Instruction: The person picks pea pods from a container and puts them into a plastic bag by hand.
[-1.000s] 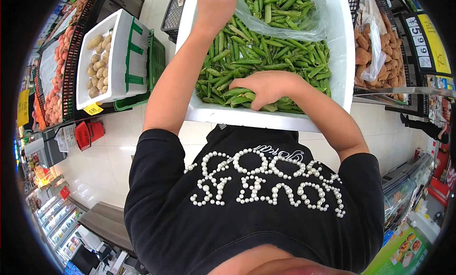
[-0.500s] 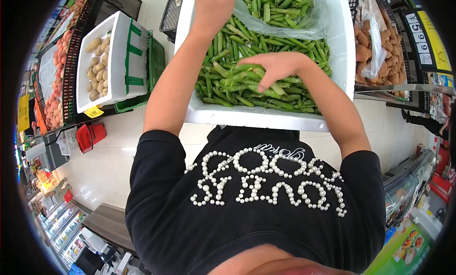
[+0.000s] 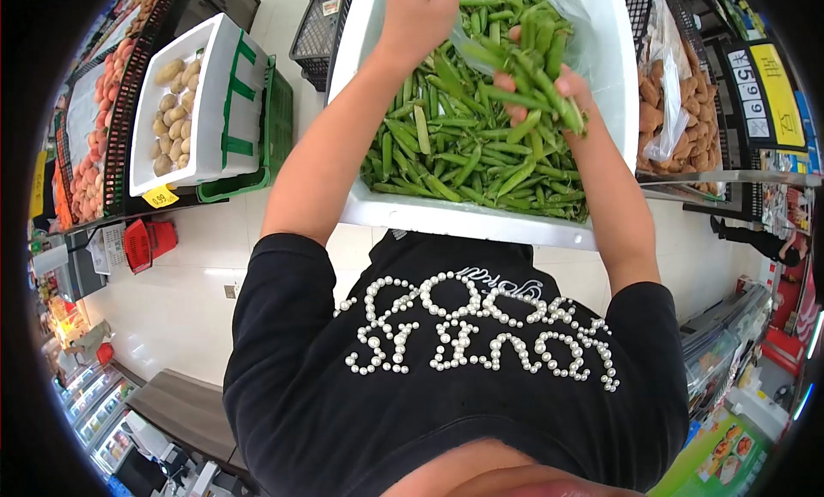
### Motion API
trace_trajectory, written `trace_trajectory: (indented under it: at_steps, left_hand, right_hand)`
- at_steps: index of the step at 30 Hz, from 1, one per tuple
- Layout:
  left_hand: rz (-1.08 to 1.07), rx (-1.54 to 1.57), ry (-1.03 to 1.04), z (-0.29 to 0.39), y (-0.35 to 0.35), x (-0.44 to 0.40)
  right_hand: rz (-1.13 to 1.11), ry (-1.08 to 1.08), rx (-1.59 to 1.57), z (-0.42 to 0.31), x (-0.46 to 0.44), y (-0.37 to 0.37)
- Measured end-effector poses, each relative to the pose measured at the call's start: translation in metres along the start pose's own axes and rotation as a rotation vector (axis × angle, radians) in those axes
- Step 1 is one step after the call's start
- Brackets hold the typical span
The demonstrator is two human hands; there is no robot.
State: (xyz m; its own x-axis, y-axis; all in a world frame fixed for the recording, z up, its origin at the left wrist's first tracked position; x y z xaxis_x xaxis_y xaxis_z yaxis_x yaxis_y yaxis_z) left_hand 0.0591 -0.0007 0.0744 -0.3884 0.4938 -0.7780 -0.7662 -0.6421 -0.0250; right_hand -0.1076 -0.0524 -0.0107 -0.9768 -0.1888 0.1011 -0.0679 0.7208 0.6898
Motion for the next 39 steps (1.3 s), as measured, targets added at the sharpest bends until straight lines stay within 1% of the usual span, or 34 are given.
trace_trajectory:
  at_steps: [1, 2, 3, 6, 7, 8, 9, 10, 11, 13, 14, 15, 17, 18, 19, 20, 22, 25, 26, 28, 30, 32, 34, 37, 39]
  left_hand:
    - [0.017, -0.062, 0.044, 0.005, -0.001, -0.001]
    - [0.013, -0.058, 0.038, 0.004, -0.002, -0.002]
    - [0.007, -0.054, 0.032, 0.003, -0.002, -0.002]
    - [0.021, 0.030, 0.014, 0.000, 0.007, 0.003]
    - [0.012, 0.070, 0.011, -0.001, 0.011, 0.006]
    - [0.000, 0.110, 0.006, -0.002, 0.015, 0.007]
    - [-0.029, 0.217, -0.096, 0.009, 0.020, 0.009]
    - [0.006, 0.234, -0.114, 0.008, 0.018, 0.007]
    - [0.043, 0.251, -0.131, 0.004, 0.016, 0.009]
    - [0.123, 0.287, -0.187, -0.006, 0.008, 0.010]
    - [0.133, 0.295, -0.201, -0.007, 0.005, 0.008]
    - [0.145, 0.303, -0.214, -0.008, 0.001, 0.007]
    - [0.163, 0.316, -0.262, -0.009, -0.004, 0.005]
    - [0.134, 0.284, -0.227, -0.007, -0.004, 0.003]
    - [0.109, 0.253, -0.195, -0.006, -0.002, 0.002]
    - [0.084, 0.223, -0.169, -0.005, 0.000, 0.002]
    - [0.039, 0.133, -0.019, 0.010, 0.006, 0.001]
    - [-0.012, 0.023, 0.149, 0.024, 0.010, 0.003]
    - [-0.026, -0.011, 0.195, 0.027, 0.010, 0.004]
    - [-0.028, -0.016, 0.119, 0.021, 0.008, 0.005]
    - [0.003, 0.008, 0.050, 0.017, 0.010, 0.002]
    - [0.008, 0.000, 0.062, 0.014, 0.008, 0.002]
    - [0.006, -0.008, 0.079, 0.014, 0.007, 0.003]
    - [0.031, -0.039, 0.082, 0.009, 0.006, 0.005]
    - [0.033, -0.074, 0.131, 0.013, 0.005, 0.004]
  right_hand:
    - [-0.012, -0.031, -0.079, -0.011, -0.001, -0.003]
    - [-0.025, -0.064, -0.156, -0.022, -0.001, -0.005]
    - [0.091, -0.078, -0.142, -0.033, -0.003, -0.010]
    - [0.508, -0.089, -0.310, -0.046, -0.026, -0.031]
    - [0.550, -0.140, -0.227, -0.055, -0.037, -0.041]
    - [0.705, -0.181, -0.114, -0.063, -0.035, -0.054]
    - [0.860, -0.224, -0.003, -0.074, -0.038, -0.044]
    - [1.015, -0.266, 0.109, -0.084, -0.039, -0.036]
    - [1.018, -0.479, 0.053, -0.093, -0.045, -0.062]
    - [1.233, -0.502, 0.414, -0.116, -0.042, -0.111]
    - [1.335, -0.507, 0.601, -0.130, -0.034, -0.117]
    - [1.512, -0.360, 0.869, -0.141, -0.019, -0.089]
    - [1.528, -0.147, 1.349, -0.170, -0.009, -0.080]
    - [1.515, -0.020, 1.587, -0.180, -0.003, -0.084]
    - [1.409, 0.094, 1.571, -0.185, -0.006, -0.102]
    - [1.390, 0.121, 1.649, -0.185, -0.002, -0.114]
    - [1.337, 0.189, 1.798, -0.174, 0.006, -0.090]
    - [1.300, 0.144, 2.044, -0.158, 0.006, -0.038]
    - [1.279, 0.150, 2.050, -0.151, 0.008, -0.042]
    - [1.502, 0.342, 2.053, -0.120, 0.010, 0.028]
    - [1.204, -0.382, 2.145, -0.082, -0.003, 0.081]
    - [0.748, -0.377, 2.011, -0.021, -0.020, 0.105]
    - [0.409, -0.226, 1.925, 0.038, -0.040, 0.103]
    - [0.495, -0.149, 1.944, 0.081, -0.068, 0.076]
    - [0.629, 0.173, 1.904, 0.088, -0.091, 0.047]
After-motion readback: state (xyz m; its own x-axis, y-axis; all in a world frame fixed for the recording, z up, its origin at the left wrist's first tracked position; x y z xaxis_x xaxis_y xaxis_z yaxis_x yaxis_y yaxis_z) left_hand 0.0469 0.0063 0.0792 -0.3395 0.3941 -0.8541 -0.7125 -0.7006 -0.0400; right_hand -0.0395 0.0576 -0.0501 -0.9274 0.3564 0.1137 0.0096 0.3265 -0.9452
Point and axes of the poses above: each hand's wrist, its own x-axis away from the middle knuckle, its own y-axis out of the palm, z = x × y, the point moved 8 cm from there along -x, towards the middle knuckle, and after that the axes turned 15 degrees about y, right-handed, at the moved point
